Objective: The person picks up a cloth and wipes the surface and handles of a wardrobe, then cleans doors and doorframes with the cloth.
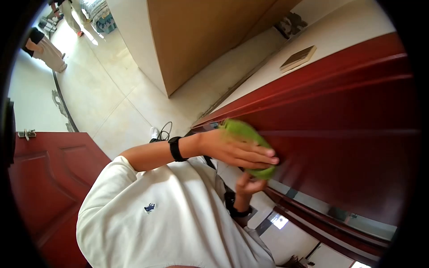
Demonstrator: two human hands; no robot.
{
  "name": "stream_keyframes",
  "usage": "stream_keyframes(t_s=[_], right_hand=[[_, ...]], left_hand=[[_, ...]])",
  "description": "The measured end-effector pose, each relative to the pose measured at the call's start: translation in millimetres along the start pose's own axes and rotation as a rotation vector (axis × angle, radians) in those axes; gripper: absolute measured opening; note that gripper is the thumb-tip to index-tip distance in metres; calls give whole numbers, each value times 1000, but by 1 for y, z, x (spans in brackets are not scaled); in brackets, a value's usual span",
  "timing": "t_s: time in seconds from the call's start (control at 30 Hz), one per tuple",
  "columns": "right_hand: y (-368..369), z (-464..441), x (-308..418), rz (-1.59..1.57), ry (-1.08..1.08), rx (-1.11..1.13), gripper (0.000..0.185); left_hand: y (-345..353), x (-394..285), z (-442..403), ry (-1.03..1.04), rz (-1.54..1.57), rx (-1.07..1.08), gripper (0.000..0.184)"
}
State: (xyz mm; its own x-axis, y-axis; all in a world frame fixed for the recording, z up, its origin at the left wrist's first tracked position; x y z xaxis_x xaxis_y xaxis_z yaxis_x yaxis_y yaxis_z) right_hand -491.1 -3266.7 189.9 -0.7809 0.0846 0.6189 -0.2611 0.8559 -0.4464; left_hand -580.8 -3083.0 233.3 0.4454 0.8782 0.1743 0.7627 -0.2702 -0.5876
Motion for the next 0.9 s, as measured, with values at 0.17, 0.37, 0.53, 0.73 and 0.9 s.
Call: stream_keyframes(t_s=[0.17,0.37,0.53,0.73,0.9], right_hand=[[6,-59,41,110,-213,-439,41],[77,-64,102,-263,-25,-428,42],[150,-35,139,-497,45,281,52],[259,-72,145,-670,237,348,56],[305,-78,152,-477,95,280,55]], left_hand=[[-56,35,-46,-275,-27,-693,38],[-48,51,40,-455,273,-493,33],[-165,79,68,-555,-243,-658,43],[-197,109,150,-840,-390,-294,40],[-195,118,190,-1212,-44,-439,24]])
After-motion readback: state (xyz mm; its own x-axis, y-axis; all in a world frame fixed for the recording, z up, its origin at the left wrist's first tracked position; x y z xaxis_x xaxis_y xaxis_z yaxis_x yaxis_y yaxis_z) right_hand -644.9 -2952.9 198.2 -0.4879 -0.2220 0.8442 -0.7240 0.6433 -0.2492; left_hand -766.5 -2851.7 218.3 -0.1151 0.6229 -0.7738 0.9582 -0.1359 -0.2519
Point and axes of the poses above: each hand's wrist, its own z-axis away from the middle knuckle, its own y-axis out of the palm, x = y × z, the point moved 1 cm from there along -z, towards the middle knuckle, and after that the axes turned 5 degrees about y, right-handed, at the moved point
